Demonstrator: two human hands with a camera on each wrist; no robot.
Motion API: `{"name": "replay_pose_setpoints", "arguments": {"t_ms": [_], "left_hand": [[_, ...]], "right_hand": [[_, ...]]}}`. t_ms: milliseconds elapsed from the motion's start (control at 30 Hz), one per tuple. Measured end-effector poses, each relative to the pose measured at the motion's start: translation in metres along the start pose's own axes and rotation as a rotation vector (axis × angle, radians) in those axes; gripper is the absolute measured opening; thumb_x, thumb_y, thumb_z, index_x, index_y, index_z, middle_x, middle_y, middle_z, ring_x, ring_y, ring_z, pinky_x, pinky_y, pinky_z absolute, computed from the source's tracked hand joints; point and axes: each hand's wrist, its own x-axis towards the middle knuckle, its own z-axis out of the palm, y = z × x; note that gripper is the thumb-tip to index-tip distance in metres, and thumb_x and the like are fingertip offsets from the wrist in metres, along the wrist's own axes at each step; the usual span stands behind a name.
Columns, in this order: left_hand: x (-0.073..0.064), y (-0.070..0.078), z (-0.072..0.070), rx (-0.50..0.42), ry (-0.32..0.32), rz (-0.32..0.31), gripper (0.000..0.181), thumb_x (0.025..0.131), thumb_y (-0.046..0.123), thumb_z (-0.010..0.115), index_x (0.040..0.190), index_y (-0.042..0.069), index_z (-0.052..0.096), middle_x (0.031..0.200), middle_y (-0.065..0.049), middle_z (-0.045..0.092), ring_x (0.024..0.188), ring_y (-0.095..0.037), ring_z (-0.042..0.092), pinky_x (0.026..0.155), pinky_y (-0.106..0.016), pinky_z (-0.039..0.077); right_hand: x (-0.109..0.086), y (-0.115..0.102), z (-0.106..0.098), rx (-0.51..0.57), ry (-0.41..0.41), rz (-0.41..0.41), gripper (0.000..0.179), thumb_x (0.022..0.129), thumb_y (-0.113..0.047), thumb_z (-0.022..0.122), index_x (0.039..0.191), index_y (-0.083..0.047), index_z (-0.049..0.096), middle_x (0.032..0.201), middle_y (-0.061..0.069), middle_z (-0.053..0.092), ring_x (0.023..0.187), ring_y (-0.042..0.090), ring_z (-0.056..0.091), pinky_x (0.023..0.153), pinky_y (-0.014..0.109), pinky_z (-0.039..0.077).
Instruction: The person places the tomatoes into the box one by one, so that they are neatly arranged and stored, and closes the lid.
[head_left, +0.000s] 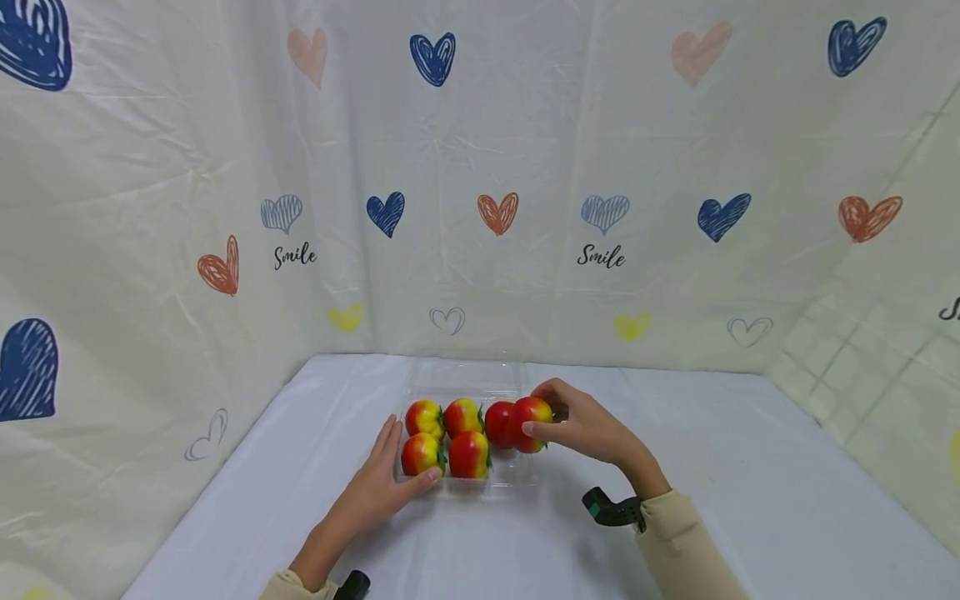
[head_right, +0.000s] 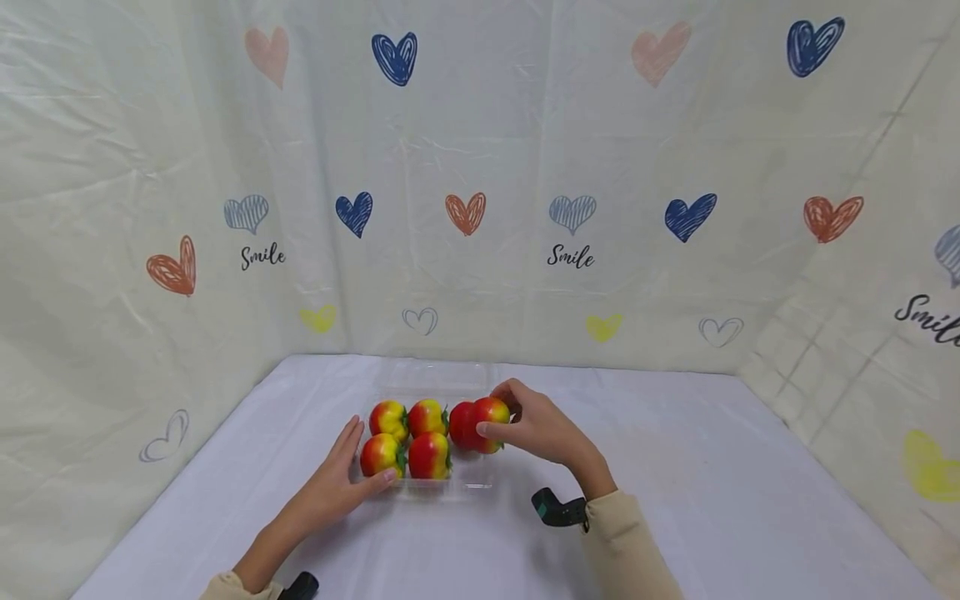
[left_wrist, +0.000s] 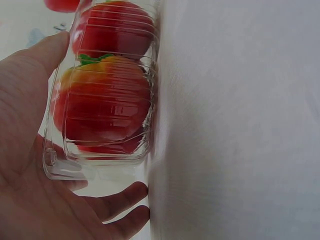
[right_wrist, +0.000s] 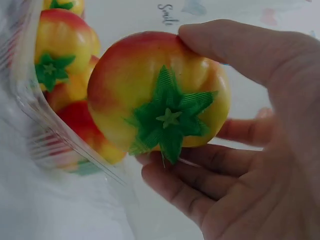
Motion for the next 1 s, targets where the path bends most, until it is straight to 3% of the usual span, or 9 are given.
{"name": "replay_pose_setpoints", "arguments": {"t_ms": [167,367,700,1000], "left_hand": [[0.000,0.001,0.000,-0.002,0.000,0.001,0.122,0.090,0.070,0.073,0.171,0.002,0.013,0.179,-0.018,0.005,0.161,-0.044,0.016,0.121,-0.070,0.026],[-0.001,0.001,0.000,0.001,0.003,-0.001,0.122,0.089,0.070,0.074,0.171,0.002,0.014,0.179,-0.017,0.006,0.161,-0.044,0.017,0.120,-0.070,0.027],[-0.001,0.000,0.000,-0.001,0.005,0.014,0.122,0.090,0.069,0.074,0.171,0.002,0.013,0.179,-0.017,0.005,0.161,-0.044,0.017,0.121,-0.069,0.025],[-0.001,0.001,0.000,-0.002,0.003,0.012,0.122,0.090,0.070,0.073,0.171,0.002,0.013,0.179,-0.017,0.005,0.161,-0.044,0.017,0.121,-0.069,0.025]], "right_hand": [[0.004,-0.004,0.010,0.069,-0.065,-0.043,0.059,0.094,-0.026,0.082,0.143,-0.003,0.057,0.131,0.011,0.067,0.117,0.031,0.066,0.091,0.042,0.063],[0.005,-0.004,0.018,0.099,-0.134,-0.038,0.056,0.090,-0.019,0.085,0.137,-0.006,0.058,0.135,0.012,0.064,0.121,0.034,0.065,0.090,0.041,0.064],[0.007,-0.001,0.027,0.009,-0.158,-0.041,0.052,0.085,-0.014,0.088,0.130,-0.008,0.063,0.138,0.013,0.063,0.123,0.037,0.061,0.093,0.048,0.062],[0.008,-0.004,0.035,-0.094,-0.158,0.005,0.052,0.084,-0.010,0.089,0.131,-0.010,0.066,0.135,0.010,0.064,0.125,0.035,0.058,0.097,0.056,0.060]]}}
